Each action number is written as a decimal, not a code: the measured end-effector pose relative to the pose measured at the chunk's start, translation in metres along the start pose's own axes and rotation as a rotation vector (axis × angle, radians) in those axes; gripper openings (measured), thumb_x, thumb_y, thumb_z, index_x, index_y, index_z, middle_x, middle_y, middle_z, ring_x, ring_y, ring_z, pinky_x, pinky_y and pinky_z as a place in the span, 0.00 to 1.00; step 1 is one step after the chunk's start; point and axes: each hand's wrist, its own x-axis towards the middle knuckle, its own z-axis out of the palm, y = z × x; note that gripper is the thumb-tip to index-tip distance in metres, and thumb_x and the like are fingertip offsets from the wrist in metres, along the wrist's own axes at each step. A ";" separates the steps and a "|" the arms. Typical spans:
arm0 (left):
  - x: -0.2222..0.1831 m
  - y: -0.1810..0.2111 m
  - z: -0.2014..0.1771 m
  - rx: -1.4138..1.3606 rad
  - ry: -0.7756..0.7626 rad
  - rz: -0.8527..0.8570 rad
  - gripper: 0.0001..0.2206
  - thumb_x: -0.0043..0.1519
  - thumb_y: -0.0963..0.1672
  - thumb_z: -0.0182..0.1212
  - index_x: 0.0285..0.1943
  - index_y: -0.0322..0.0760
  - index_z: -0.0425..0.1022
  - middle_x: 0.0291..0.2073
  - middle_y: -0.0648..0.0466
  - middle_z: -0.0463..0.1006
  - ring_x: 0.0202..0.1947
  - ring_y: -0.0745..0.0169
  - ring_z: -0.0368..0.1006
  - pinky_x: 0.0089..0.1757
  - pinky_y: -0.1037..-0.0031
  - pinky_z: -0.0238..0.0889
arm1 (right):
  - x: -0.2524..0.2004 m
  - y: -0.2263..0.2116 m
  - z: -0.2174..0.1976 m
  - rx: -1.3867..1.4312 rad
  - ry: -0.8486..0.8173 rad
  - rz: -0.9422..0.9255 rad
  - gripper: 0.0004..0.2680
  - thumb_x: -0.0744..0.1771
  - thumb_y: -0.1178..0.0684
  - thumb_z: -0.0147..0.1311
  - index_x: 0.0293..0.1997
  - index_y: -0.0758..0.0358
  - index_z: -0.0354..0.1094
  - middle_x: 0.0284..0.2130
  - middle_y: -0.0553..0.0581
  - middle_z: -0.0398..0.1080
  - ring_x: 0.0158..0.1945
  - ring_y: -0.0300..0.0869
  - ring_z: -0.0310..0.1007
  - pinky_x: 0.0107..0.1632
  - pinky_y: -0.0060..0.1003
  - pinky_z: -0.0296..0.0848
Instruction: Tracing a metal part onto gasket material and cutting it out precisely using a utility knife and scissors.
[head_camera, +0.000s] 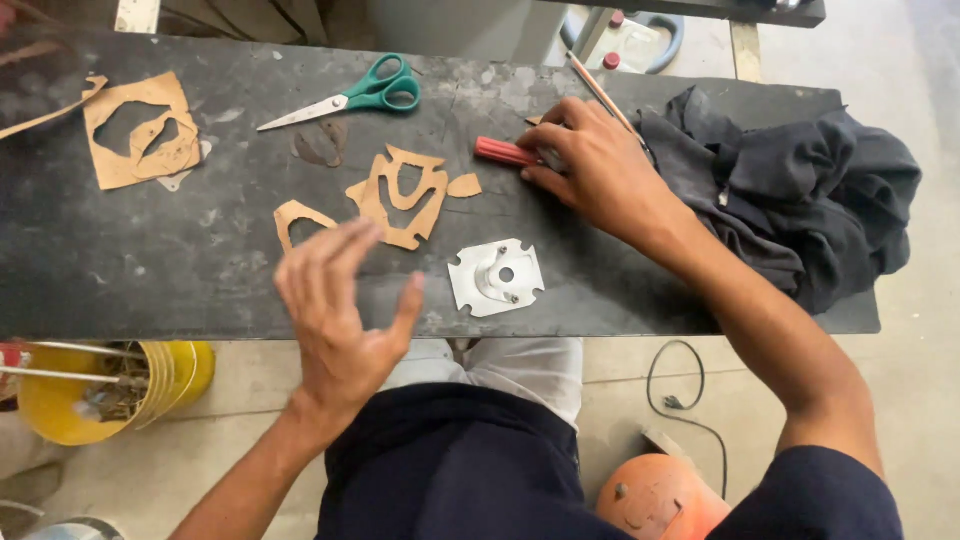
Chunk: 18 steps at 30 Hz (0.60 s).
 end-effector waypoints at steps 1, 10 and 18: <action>-0.003 0.006 -0.001 0.026 -0.074 0.075 0.16 0.65 0.46 0.66 0.58 0.34 0.72 0.52 0.49 0.78 0.53 0.48 0.72 0.57 0.57 0.57 | 0.000 0.003 0.004 0.028 -0.013 0.002 0.09 0.67 0.51 0.64 0.51 0.56 0.76 0.43 0.58 0.66 0.45 0.53 0.67 0.54 0.47 0.65; 0.003 0.021 0.041 0.189 -0.416 0.195 0.34 0.58 0.59 0.68 0.67 0.37 0.69 0.52 0.53 0.75 0.54 0.58 0.70 0.55 0.57 0.49 | -0.005 -0.023 -0.023 0.448 0.443 0.135 0.06 0.72 0.58 0.56 0.53 0.65 0.68 0.43 0.54 0.73 0.34 0.38 0.61 0.41 0.34 0.65; 0.027 0.020 0.040 0.305 -0.346 0.516 0.37 0.65 0.59 0.65 0.64 0.20 0.70 0.33 0.50 0.73 0.38 0.61 0.72 0.53 0.59 0.61 | -0.018 -0.021 -0.024 0.924 0.516 0.277 0.08 0.74 0.54 0.51 0.56 0.64 0.57 0.39 0.60 0.74 0.39 0.40 0.76 0.36 0.29 0.72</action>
